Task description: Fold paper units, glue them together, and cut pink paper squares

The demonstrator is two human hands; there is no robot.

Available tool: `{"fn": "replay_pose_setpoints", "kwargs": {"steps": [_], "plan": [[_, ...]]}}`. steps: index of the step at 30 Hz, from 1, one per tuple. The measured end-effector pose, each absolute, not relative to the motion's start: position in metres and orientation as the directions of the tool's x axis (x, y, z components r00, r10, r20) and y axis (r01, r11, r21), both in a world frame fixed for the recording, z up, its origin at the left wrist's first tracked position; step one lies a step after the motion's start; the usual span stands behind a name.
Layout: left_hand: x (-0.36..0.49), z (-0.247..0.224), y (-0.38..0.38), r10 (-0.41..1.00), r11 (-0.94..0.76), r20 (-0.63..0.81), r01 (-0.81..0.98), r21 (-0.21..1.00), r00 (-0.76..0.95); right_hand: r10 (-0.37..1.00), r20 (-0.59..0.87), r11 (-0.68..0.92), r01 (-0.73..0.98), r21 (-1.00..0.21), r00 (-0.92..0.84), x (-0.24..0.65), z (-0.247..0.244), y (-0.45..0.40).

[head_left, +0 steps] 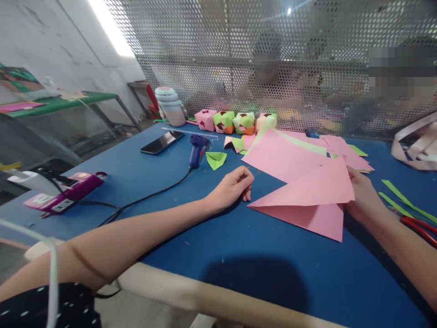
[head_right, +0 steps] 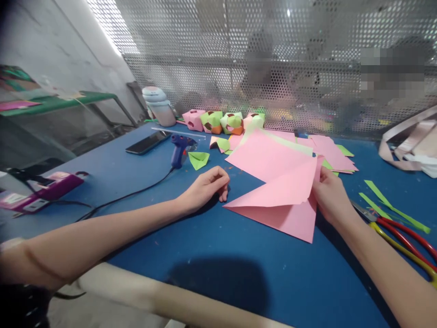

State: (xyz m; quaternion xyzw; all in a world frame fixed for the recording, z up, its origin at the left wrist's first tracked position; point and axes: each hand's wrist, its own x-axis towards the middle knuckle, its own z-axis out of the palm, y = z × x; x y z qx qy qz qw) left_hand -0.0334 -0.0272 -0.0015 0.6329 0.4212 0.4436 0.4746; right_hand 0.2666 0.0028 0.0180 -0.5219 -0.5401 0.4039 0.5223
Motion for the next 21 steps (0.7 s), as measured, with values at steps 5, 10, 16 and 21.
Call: {"fn": "replay_pose_setpoints", "kwargs": {"steps": [5, 10, 16, 21], "plan": [[-0.031, -0.003, -0.028, 0.96, -0.219, 0.165, 0.244, 0.945, 0.225, 0.991, 0.121, 0.113, 0.128, -0.985, 0.054, 0.263, 0.018, 0.002], [-0.029, 0.004, -0.033, 0.961, -0.196, 0.135, 0.252, 0.948, 0.24, 0.99, 0.135, 0.124, 0.221, -0.967, 0.033, 0.261, 0.022, -0.003], [-0.028, 0.01, -0.042, 0.952, -0.287, 0.198, 0.467, 0.836, 0.231, 0.984, 0.178, 0.179, 0.257, -0.95, -0.028, 0.261, 0.017, -0.001], [-0.025, 0.002, -0.034, 0.956, -0.293, 0.272, 0.411, 0.863, 0.111, 0.972, 0.229, 0.235, 0.315, -0.92, -0.057, 0.266, 0.012, 0.004]]}}
